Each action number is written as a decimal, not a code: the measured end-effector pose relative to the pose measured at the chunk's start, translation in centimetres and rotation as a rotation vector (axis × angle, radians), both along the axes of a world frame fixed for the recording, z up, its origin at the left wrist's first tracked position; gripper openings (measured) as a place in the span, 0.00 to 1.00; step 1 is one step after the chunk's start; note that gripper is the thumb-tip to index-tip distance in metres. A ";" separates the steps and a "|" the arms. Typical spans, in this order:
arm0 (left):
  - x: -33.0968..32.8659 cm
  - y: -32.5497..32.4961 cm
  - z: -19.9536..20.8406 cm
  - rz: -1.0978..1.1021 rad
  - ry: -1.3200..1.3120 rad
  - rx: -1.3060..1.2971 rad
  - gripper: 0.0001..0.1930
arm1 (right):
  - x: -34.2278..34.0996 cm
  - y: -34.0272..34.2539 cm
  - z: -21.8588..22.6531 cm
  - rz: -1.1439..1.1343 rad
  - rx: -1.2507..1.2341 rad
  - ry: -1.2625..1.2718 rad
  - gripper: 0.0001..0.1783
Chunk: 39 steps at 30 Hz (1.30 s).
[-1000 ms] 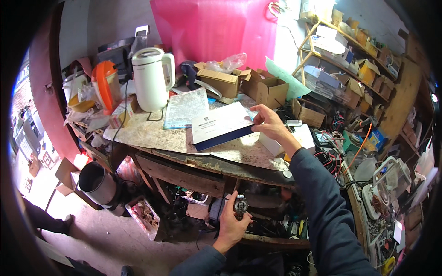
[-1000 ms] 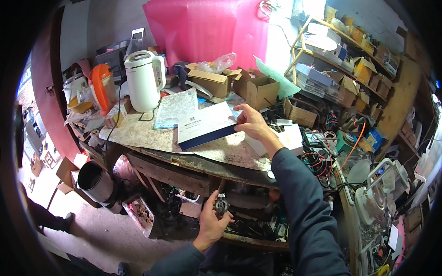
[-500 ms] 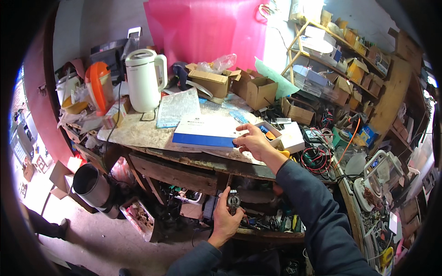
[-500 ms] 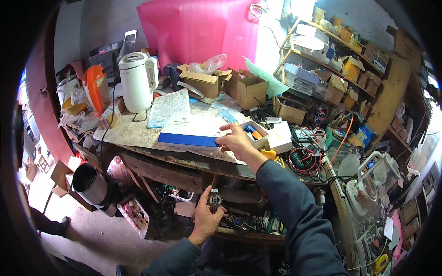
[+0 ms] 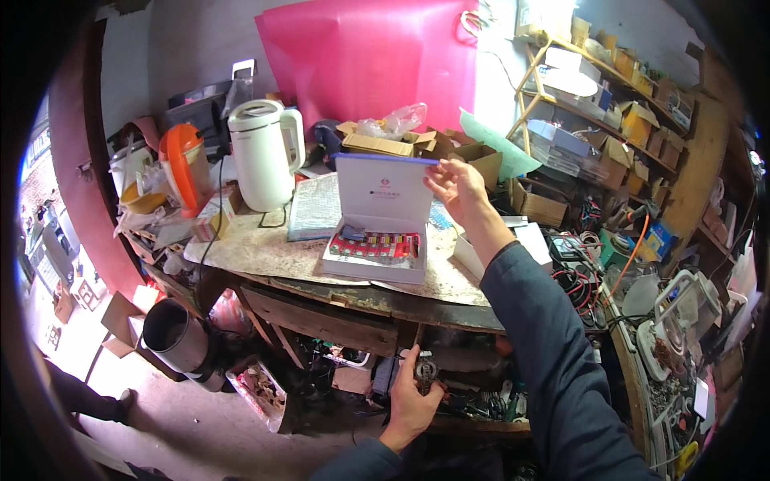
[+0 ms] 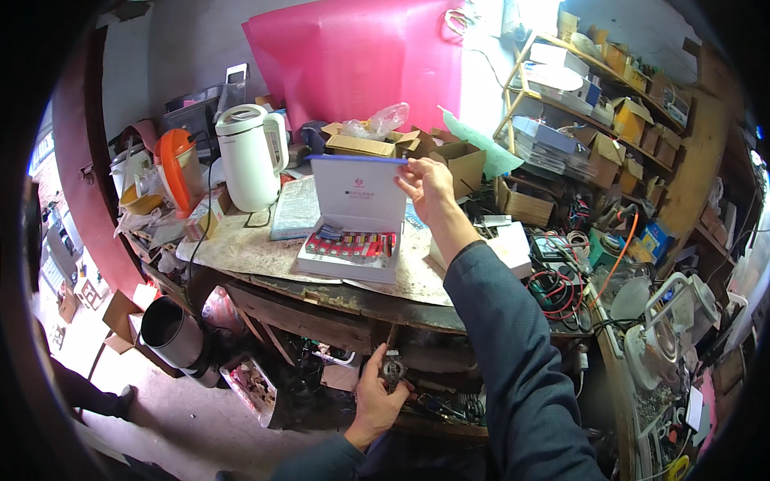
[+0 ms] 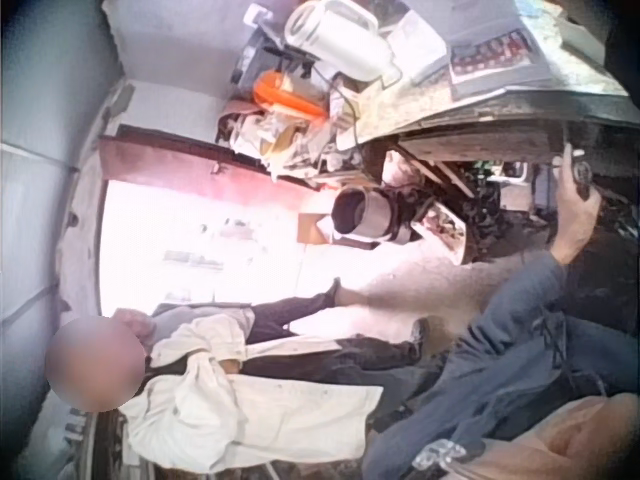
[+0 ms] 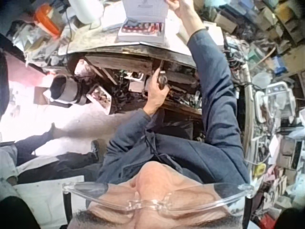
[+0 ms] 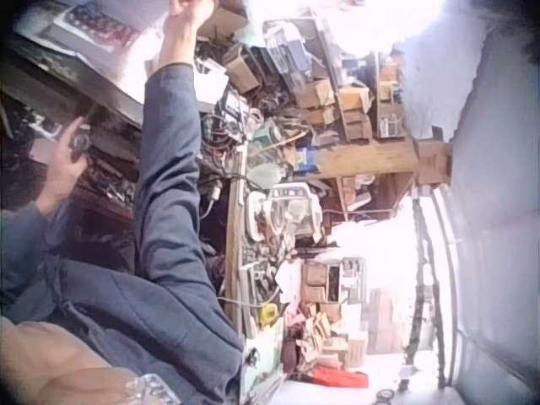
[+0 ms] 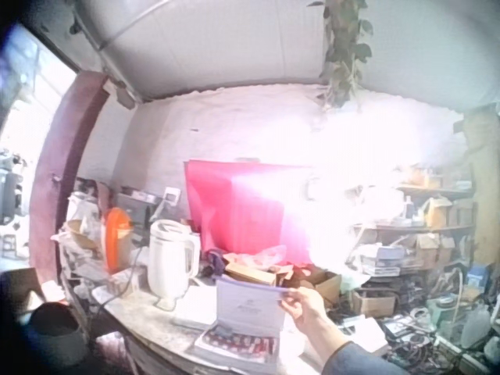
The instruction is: The person sits at a cluttered workbench and assembles a small electronic device. They open a drawer to retrieve tools, use pliers to strip wires, insert a battery, and connect components. The person handles a box of batteries and continues to manipulate the device with their hands.
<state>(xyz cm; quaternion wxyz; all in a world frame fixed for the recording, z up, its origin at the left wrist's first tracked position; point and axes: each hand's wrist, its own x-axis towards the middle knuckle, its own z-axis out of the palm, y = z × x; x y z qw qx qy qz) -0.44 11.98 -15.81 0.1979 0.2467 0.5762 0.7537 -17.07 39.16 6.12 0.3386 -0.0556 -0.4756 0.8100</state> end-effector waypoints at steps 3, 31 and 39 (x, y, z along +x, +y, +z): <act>0.1 0.5 -1.4 0.024 0.042 -0.022 0.39 | -2.2 1.8 -0.6 -0.130 0.085 -0.101 0.07; -0.2 0.9 -1.8 0.051 0.121 -0.060 0.40 | -0.4 -4.6 -6.1 0.063 1.454 -0.784 0.20; -0.5 0.8 -1.5 -0.020 0.050 0.088 0.40 | 7.1 -5.8 -6.8 0.250 0.403 -0.421 0.20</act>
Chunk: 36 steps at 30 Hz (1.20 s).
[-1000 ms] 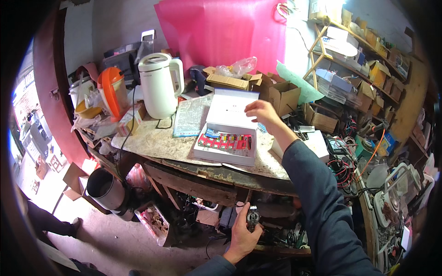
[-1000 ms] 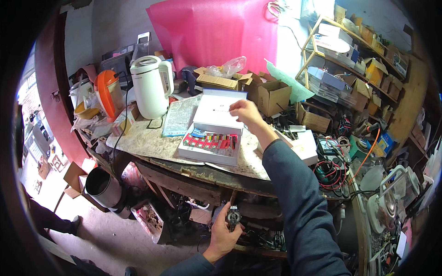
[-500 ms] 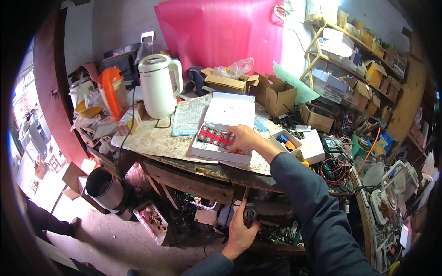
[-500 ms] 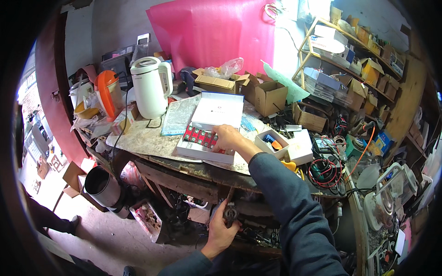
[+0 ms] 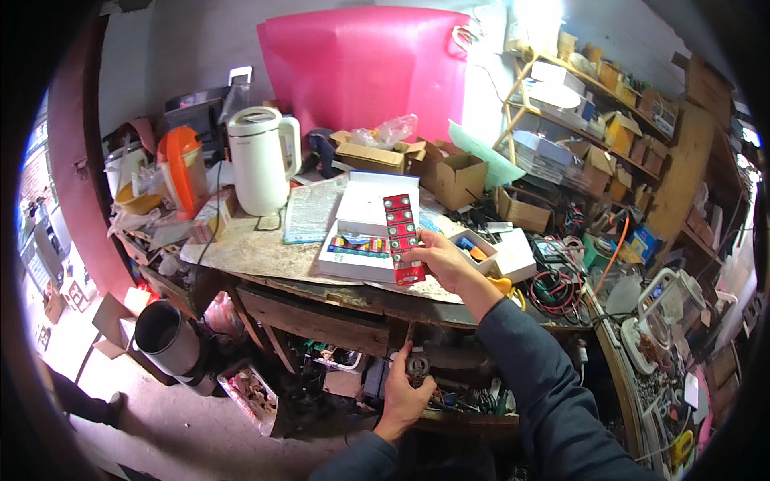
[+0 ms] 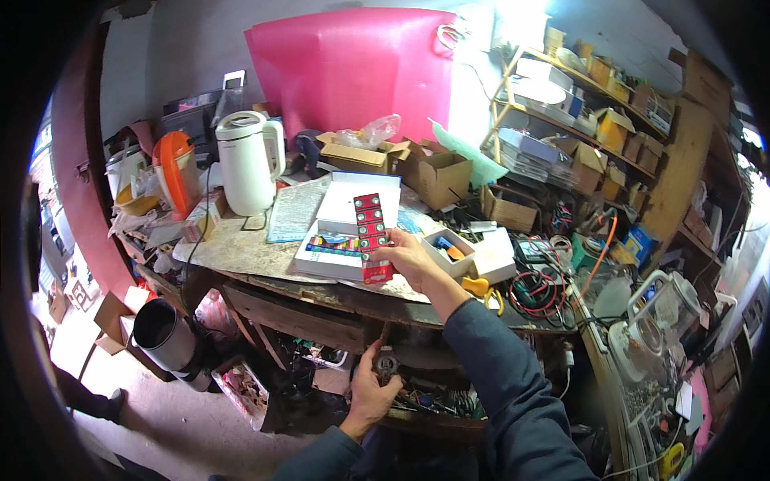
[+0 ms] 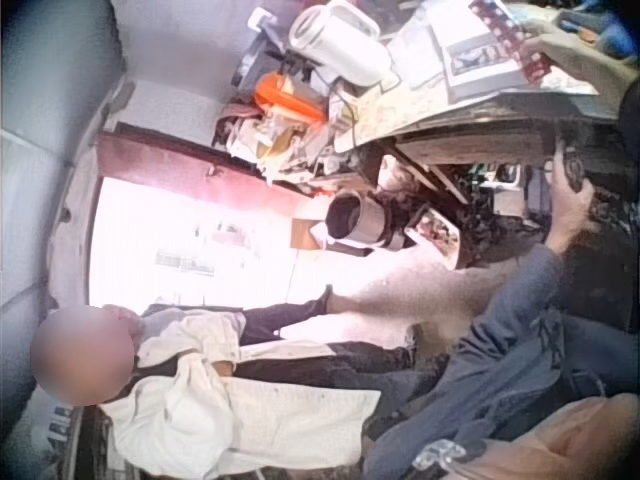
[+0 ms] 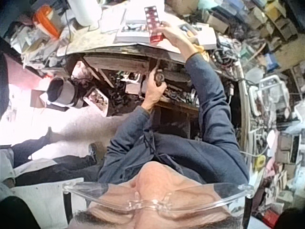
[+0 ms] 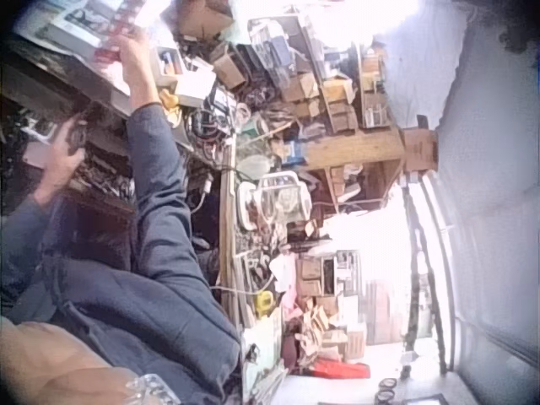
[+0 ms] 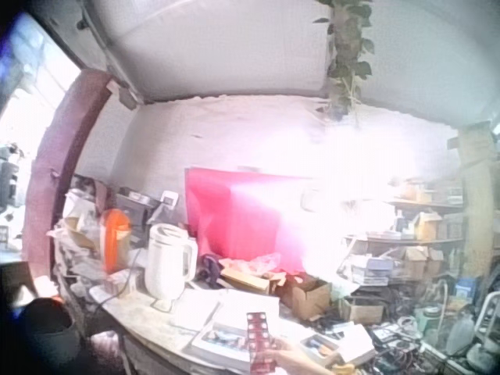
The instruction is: The person sits at a cluttered workbench and assembles a small electronic device. They open a drawer to retrieve tools, use pliers to strip wires, insert a battery, and connect components. The person handles a box of batteries and continues to manipulate the device with their hands.
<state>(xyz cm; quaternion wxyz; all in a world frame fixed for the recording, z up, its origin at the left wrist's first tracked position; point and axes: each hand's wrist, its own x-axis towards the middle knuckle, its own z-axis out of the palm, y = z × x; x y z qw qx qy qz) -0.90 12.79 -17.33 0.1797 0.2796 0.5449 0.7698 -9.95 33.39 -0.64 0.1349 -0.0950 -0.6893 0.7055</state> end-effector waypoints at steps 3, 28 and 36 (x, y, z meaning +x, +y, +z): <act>0.1 -0.8 1.7 -0.096 -0.161 0.015 0.36 | 4.7 -1.2 -0.5 -0.021 -0.034 0.019 0.20; 0.0 -1.2 3.2 -0.249 -0.393 -0.015 0.15 | 18.2 -5.3 -8.5 -0.157 -0.523 0.123 0.11; 0.0 -1.2 3.5 -0.266 -0.369 -0.024 0.16 | 18.6 -4.8 -9.3 -0.143 -0.484 0.155 0.09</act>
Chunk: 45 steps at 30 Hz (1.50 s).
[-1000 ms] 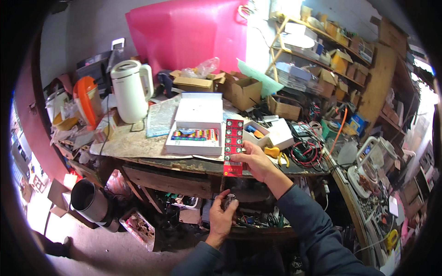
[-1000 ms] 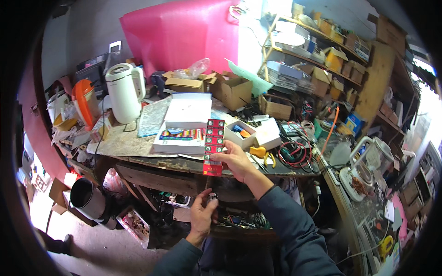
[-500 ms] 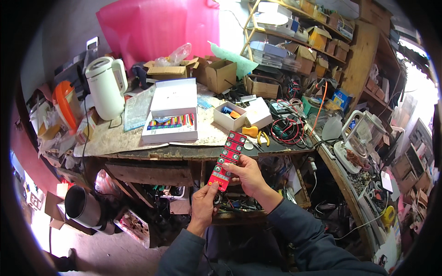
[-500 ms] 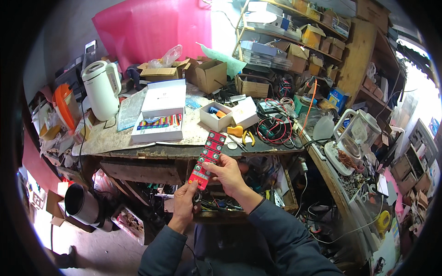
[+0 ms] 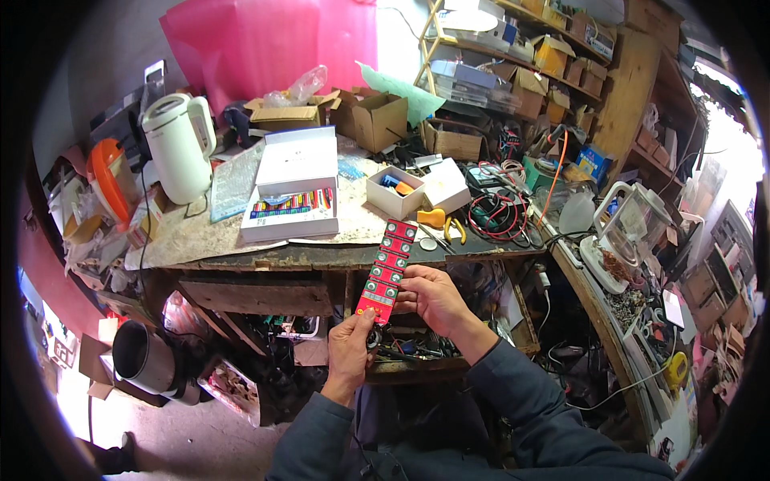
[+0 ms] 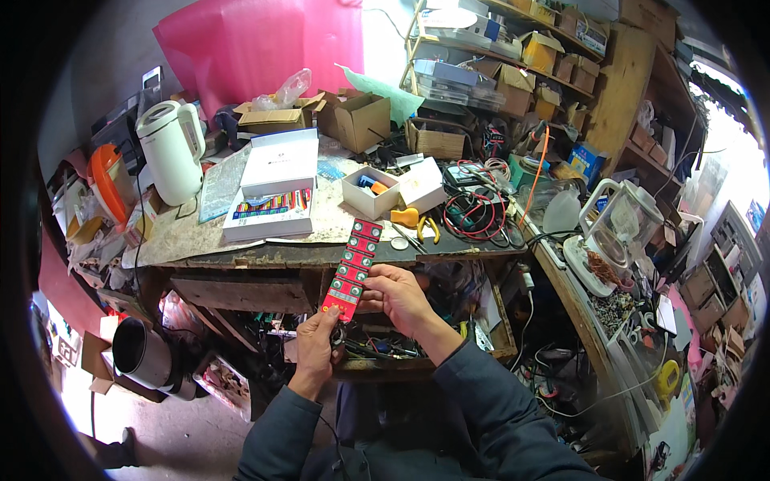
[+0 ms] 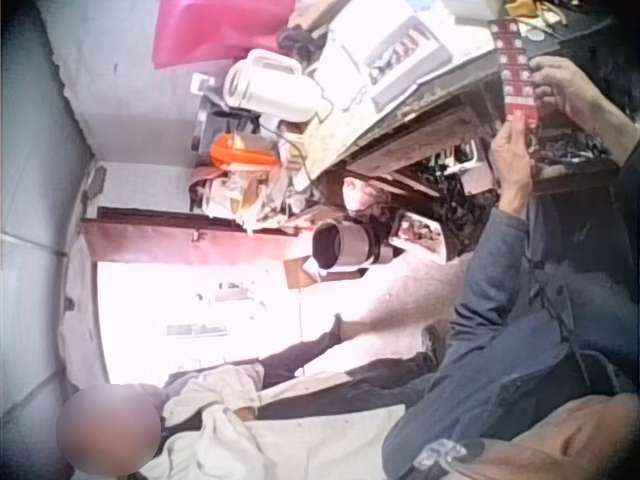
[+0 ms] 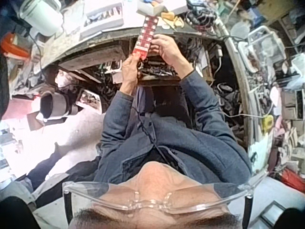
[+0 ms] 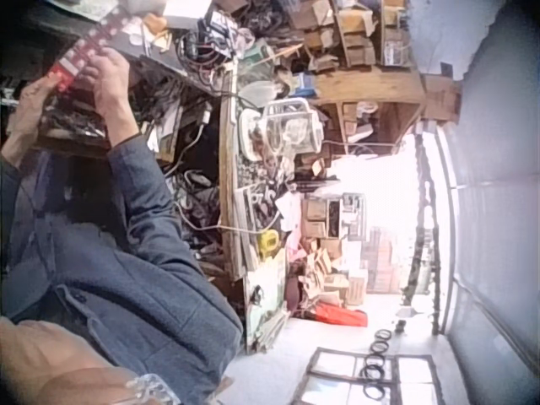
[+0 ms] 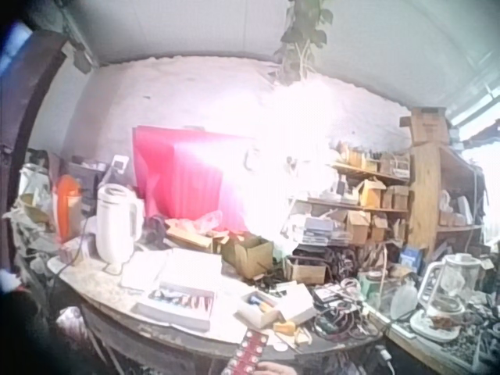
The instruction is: The person sits at a cluttered workbench and assembles a small electronic device. They open a drawer to retrieve tools, use pliers to strip wires, insert a battery, and connect components. The person handles a box of batteries and continues to manipulate the device with their hands.
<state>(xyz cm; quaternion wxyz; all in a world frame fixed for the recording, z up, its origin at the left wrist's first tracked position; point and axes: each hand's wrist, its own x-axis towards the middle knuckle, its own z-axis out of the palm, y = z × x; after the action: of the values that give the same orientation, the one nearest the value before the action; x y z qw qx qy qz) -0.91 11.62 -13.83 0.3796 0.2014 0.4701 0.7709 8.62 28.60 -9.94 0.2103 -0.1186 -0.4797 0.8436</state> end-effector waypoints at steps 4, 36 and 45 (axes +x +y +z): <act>-0.1 -0.1 -0.2 -0.007 0.014 -0.002 0.17 | -0.2 -0.1 -0.3 -0.019 0.036 -0.021 0.07; -0.5 -0.5 0.7 -0.162 -0.034 0.034 0.10 | -2.0 3.3 9.0 0.453 0.780 -0.616 0.11; -1.2 0.2 -0.6 -0.180 -0.023 -0.032 0.14 | 1.1 2.9 1.8 0.375 0.535 -0.416 0.10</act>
<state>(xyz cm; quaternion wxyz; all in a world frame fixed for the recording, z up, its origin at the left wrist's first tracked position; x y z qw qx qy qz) -2.12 11.79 -14.38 0.4559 0.2282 0.4579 0.7283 9.76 31.52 -8.11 -0.0259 -0.1384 -0.7285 0.6704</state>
